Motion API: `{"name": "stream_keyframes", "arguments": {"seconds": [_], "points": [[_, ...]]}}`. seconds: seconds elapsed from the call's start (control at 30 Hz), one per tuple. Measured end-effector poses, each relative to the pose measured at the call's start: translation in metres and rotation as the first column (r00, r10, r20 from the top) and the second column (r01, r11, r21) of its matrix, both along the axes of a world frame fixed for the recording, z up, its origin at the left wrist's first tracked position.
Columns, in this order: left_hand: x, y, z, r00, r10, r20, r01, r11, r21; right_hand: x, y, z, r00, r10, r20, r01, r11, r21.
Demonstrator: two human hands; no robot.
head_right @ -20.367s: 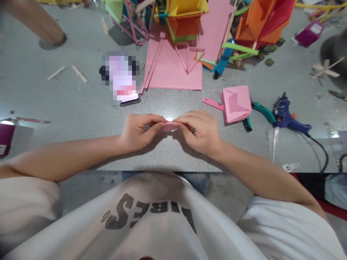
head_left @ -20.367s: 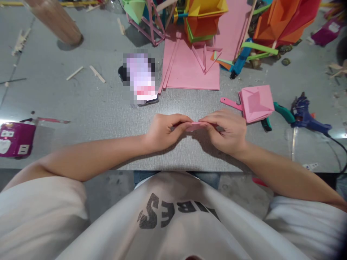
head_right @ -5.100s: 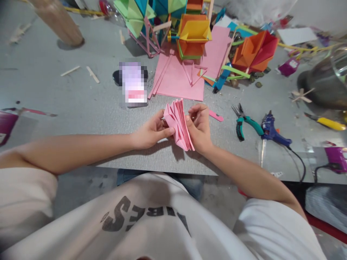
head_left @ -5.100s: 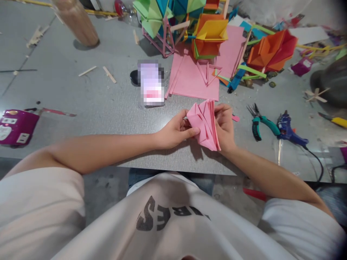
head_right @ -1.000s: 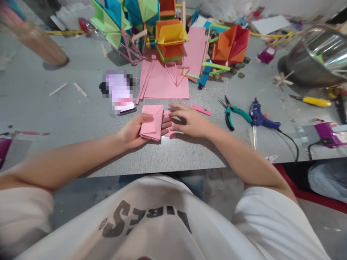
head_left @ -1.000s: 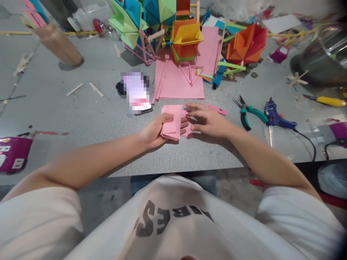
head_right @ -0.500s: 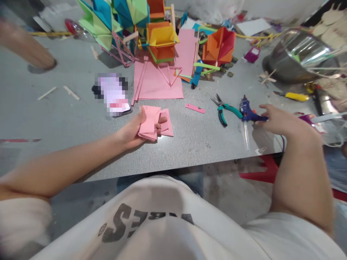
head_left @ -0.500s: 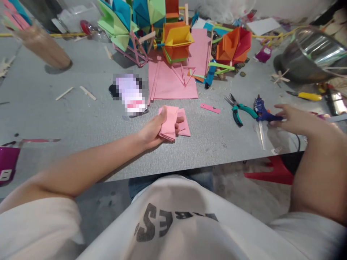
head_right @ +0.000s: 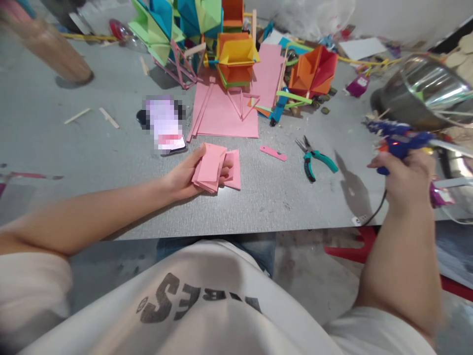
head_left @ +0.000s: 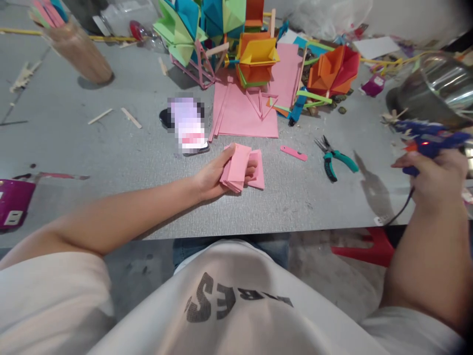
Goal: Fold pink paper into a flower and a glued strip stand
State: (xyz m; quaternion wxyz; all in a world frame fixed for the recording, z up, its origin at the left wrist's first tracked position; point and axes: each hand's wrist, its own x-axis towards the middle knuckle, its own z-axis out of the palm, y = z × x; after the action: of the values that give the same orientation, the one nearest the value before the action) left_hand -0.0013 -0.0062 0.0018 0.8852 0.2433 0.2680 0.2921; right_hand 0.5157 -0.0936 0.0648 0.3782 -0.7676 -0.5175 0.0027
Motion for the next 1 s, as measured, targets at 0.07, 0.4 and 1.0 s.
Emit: {"name": "stream_keyframes", "arguments": {"seconds": [0.07, 0.4, 1.0], "points": [[-0.001, 0.0, -0.003, 1.0, -0.007, 0.004, 0.007, 1.0, 0.009, -0.046, 0.014, 0.013, 0.95, 0.183, -0.254, -0.1, 0.946, 0.307], [-0.002, -0.005, 0.0, 1.0, -0.014, -0.005, 0.014, 0.999, 0.038, -0.208, 0.048, -0.004, 0.219, 0.711, -0.668, -0.918, 0.383, 0.107], [-0.001, -0.007, 0.01, 0.997, 0.014, -0.078, -0.018, 0.998, -0.057, -0.248, 0.032, -0.039, 0.233, 0.852, -0.47, -0.919, 0.351, 0.18]]}}
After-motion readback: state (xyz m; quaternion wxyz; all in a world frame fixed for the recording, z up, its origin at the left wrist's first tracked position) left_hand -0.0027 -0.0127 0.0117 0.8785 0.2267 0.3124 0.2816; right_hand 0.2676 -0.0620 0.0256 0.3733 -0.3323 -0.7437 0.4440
